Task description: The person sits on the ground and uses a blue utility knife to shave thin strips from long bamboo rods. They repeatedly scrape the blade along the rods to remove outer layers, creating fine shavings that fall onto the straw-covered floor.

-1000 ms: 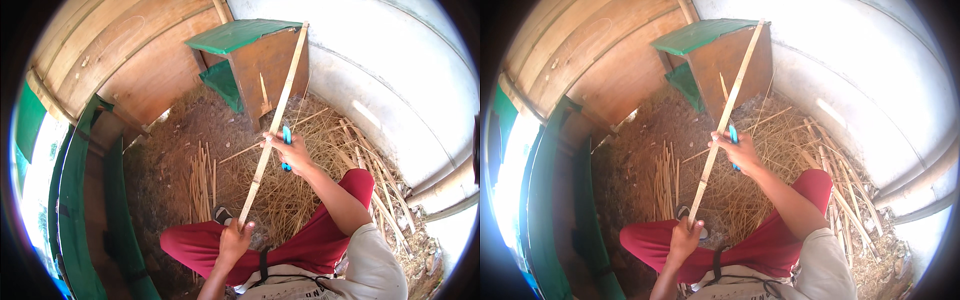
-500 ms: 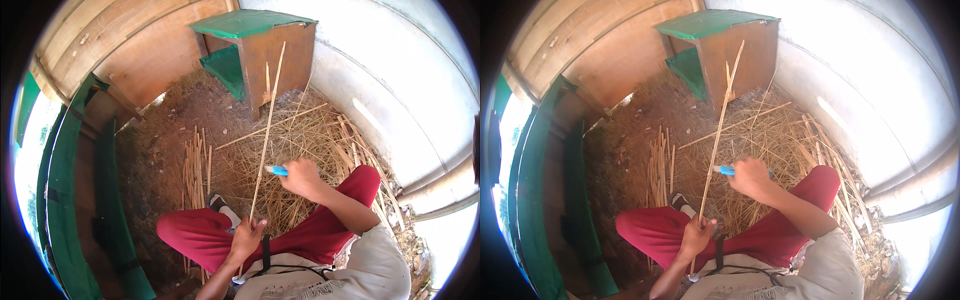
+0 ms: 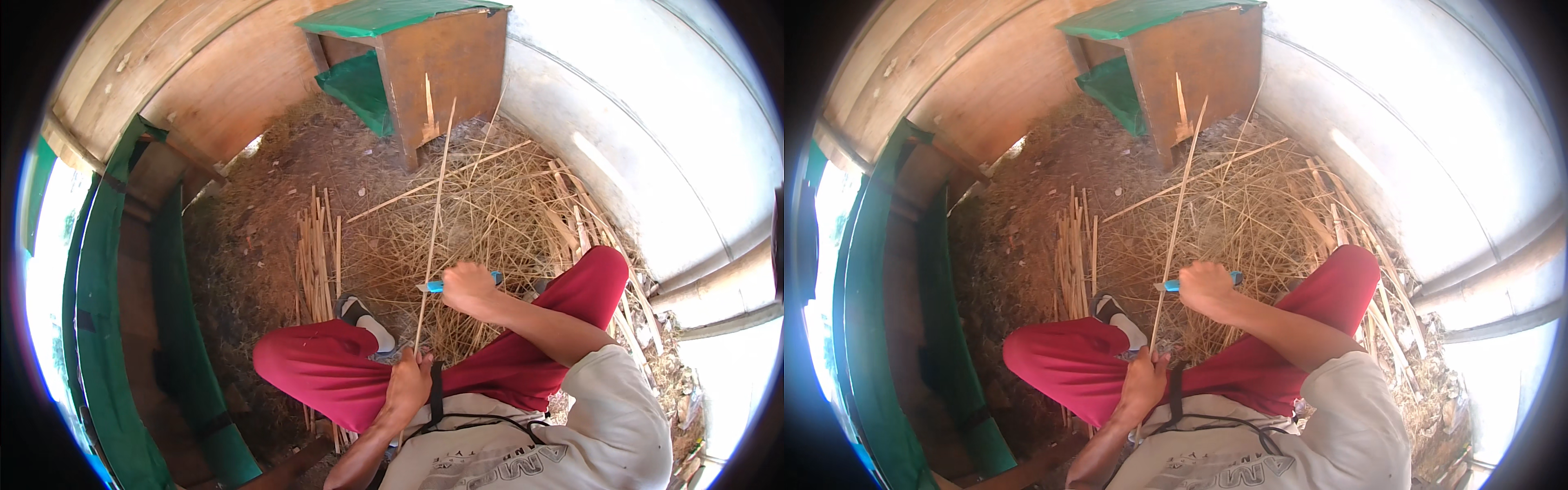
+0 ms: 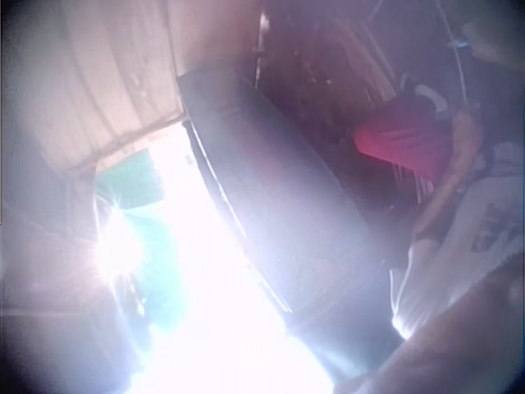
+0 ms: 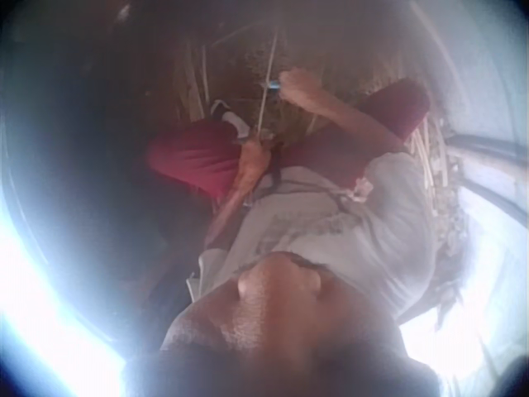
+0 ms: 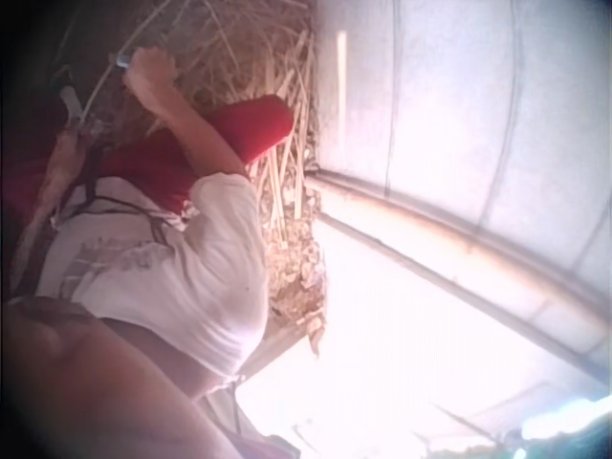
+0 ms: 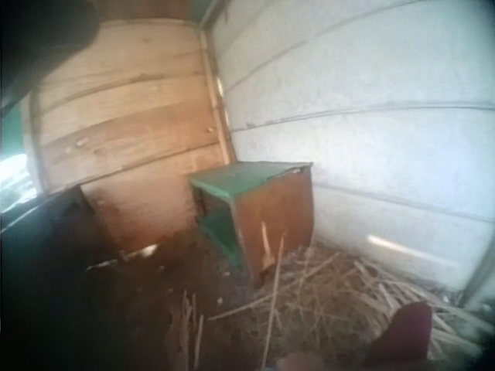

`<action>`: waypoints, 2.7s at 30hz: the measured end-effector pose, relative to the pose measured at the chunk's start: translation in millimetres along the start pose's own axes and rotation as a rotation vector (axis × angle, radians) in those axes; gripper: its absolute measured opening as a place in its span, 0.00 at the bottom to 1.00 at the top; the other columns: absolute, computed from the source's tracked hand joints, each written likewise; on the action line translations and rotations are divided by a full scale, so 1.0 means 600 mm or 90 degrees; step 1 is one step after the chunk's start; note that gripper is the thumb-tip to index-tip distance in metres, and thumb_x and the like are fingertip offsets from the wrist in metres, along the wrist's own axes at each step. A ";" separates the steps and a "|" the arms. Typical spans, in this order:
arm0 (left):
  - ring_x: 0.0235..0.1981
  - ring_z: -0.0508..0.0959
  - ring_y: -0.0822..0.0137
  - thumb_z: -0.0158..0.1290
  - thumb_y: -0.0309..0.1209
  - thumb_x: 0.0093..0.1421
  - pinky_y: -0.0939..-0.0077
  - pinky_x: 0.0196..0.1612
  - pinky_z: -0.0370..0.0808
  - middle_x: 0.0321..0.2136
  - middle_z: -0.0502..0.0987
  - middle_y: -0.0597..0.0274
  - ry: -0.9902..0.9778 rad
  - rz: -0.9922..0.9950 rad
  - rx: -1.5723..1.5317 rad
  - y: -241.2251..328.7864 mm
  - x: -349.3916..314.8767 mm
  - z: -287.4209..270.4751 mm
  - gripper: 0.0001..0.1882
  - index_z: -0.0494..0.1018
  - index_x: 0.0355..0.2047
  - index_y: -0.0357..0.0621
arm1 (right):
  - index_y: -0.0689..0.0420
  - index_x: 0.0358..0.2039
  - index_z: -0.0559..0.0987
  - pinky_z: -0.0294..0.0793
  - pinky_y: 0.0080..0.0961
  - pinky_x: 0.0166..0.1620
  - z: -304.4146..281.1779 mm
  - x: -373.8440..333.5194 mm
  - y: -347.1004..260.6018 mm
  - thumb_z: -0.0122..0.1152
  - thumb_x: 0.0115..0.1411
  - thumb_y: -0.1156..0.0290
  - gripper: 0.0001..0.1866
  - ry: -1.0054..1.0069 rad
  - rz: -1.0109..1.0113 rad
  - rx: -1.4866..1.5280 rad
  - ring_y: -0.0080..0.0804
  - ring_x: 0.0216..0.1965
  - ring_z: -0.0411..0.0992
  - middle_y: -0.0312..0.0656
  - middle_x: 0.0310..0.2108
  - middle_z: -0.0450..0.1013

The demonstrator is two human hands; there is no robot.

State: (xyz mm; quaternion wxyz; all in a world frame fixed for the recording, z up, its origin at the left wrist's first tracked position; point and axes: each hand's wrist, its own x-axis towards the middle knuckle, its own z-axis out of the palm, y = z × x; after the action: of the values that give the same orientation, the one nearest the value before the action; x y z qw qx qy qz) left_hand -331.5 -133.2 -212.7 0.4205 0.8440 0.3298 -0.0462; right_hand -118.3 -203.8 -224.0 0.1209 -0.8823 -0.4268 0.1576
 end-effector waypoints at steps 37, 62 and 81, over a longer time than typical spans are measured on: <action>0.21 0.59 0.82 0.61 0.30 0.58 0.80 0.22 0.58 0.16 0.60 0.74 -0.151 -0.055 -0.161 -0.077 -0.061 -0.092 0.14 0.64 0.24 0.45 | 0.62 0.31 0.82 0.79 0.43 0.37 -0.095 0.064 0.139 0.63 0.55 0.65 0.11 0.210 0.318 0.137 0.45 0.29 0.80 0.51 0.24 0.77; 0.17 0.59 0.82 0.66 0.28 0.51 0.83 0.19 0.57 0.15 0.59 0.77 -0.113 -0.005 -0.181 -0.010 0.039 -0.013 0.19 0.64 0.32 0.43 | 0.61 0.23 0.82 0.78 0.42 0.30 0.013 0.030 0.024 0.63 0.55 0.64 0.13 -0.040 -0.005 0.097 0.47 0.26 0.78 0.50 0.21 0.76; 0.27 0.65 0.76 0.55 0.20 0.51 0.77 0.30 0.68 0.27 0.64 0.67 -0.285 -0.052 -0.147 -0.086 -0.028 -0.022 0.18 0.62 0.40 0.39 | 0.65 0.30 0.80 0.78 0.40 0.30 0.020 0.112 0.152 0.57 0.56 0.74 0.07 0.037 0.181 -0.027 0.43 0.30 0.78 0.54 0.29 0.77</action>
State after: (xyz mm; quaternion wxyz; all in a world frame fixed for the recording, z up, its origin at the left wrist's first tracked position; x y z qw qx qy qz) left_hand -378.0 -109.8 -233.5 0.5747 0.7449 0.2651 -0.2111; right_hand -18.3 -205.0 -278.4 0.0907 -0.9404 -0.2969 0.1386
